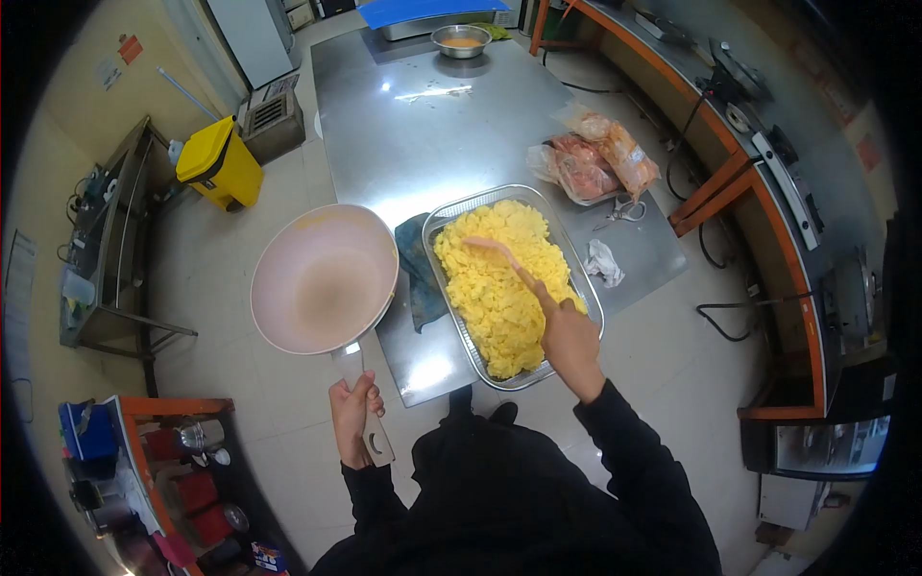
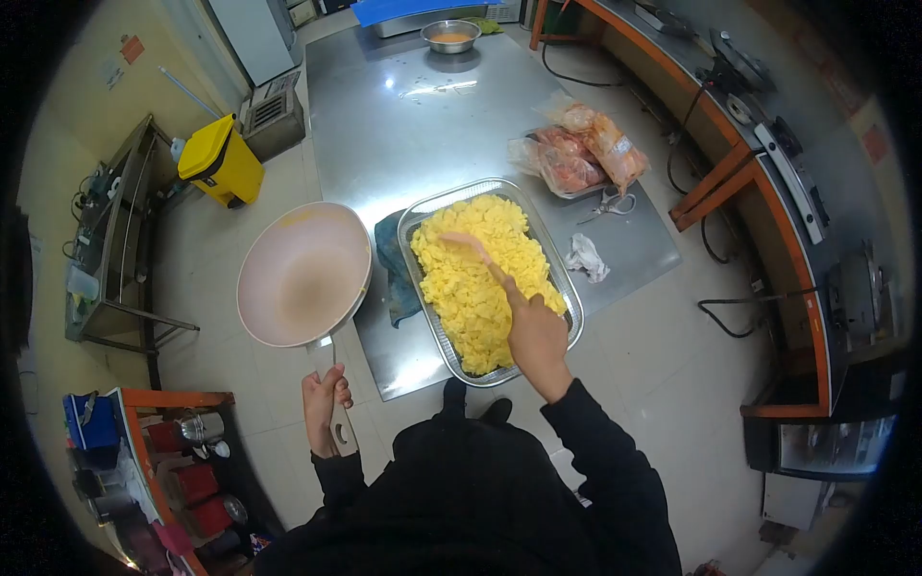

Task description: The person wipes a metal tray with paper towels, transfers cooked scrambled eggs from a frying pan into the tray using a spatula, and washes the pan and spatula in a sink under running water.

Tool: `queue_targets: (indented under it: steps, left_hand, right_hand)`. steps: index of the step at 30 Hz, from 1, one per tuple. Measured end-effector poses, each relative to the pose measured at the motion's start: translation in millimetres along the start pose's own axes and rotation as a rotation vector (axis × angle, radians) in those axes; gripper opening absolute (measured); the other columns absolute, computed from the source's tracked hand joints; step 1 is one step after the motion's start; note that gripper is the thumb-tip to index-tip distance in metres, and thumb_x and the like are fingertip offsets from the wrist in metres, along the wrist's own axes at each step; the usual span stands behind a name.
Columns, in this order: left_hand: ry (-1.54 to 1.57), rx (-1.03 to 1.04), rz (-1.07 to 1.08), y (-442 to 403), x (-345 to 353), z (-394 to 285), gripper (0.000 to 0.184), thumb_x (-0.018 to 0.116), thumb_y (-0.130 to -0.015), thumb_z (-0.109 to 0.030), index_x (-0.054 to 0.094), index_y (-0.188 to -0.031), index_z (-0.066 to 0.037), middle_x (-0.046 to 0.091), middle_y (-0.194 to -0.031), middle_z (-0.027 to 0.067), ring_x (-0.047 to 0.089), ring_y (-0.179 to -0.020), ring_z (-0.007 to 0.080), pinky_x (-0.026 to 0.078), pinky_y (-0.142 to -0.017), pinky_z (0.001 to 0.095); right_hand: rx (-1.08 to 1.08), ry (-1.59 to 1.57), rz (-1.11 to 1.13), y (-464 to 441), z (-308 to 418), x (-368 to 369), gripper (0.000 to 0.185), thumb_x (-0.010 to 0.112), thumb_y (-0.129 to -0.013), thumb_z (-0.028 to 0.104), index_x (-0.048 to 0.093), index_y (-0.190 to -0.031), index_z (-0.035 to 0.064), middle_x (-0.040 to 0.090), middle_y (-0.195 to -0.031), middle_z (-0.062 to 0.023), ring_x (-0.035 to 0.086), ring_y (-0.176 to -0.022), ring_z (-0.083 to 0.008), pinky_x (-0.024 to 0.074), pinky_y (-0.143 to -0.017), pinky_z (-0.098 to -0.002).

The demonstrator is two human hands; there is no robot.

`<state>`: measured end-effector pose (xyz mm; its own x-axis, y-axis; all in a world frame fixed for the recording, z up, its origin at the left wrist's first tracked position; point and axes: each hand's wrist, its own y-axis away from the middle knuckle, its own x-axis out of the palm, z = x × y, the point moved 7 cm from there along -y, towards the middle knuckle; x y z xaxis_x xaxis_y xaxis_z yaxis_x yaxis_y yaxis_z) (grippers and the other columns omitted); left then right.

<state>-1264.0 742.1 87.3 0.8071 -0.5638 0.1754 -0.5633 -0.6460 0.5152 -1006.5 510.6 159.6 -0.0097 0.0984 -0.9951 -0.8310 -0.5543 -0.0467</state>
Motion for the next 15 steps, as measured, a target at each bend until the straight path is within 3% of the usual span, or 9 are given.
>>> queue_targets:
  steps: [6,9,15]
  left_hand:
    - [-0.041,0.01,0.012,-1,-1,-2,0.021,0.058,-0.087,-0.012,0.048,-0.07,-0.005,0.047,-0.054,0.0026,0.044,-0.039,0.0108,0.038,-0.037,0.026]
    - [-0.054,0.017,0.006,-1,3,-6,0.021,0.058,-0.087,-0.011,0.049,-0.07,-0.005,0.047,-0.054,0.0024,0.044,-0.039,0.0107,0.038,-0.037,0.0259]
    - [-0.042,0.012,0.013,3,6,-7,0.021,0.057,-0.088,-0.011,0.049,-0.07,-0.006,0.047,-0.054,0.0021,0.044,-0.039,0.0102,0.038,-0.037,0.0259]
  right_hand:
    - [0.01,-0.083,0.099,4,-22,-30,0.055,0.052,-0.077,0.002,0.05,-0.13,0.0208,0.059,-0.086,-0.0129,0.062,-0.067,-0.0314,0.0489,-0.058,-0.0404]
    - [-0.02,-0.132,-0.209,-25,-41,-29,0.054,0.051,-0.076,-0.002,0.053,-0.126,0.019,0.058,-0.098,-0.0104,0.062,-0.069,-0.0315,0.0491,-0.06,-0.0403]
    - [-0.03,-0.104,0.004,27,-54,-44,0.054,0.052,-0.073,-0.006,0.057,-0.121,0.0167,0.056,-0.103,-0.0037,0.062,-0.07,-0.0301,0.0493,-0.059,-0.0398]
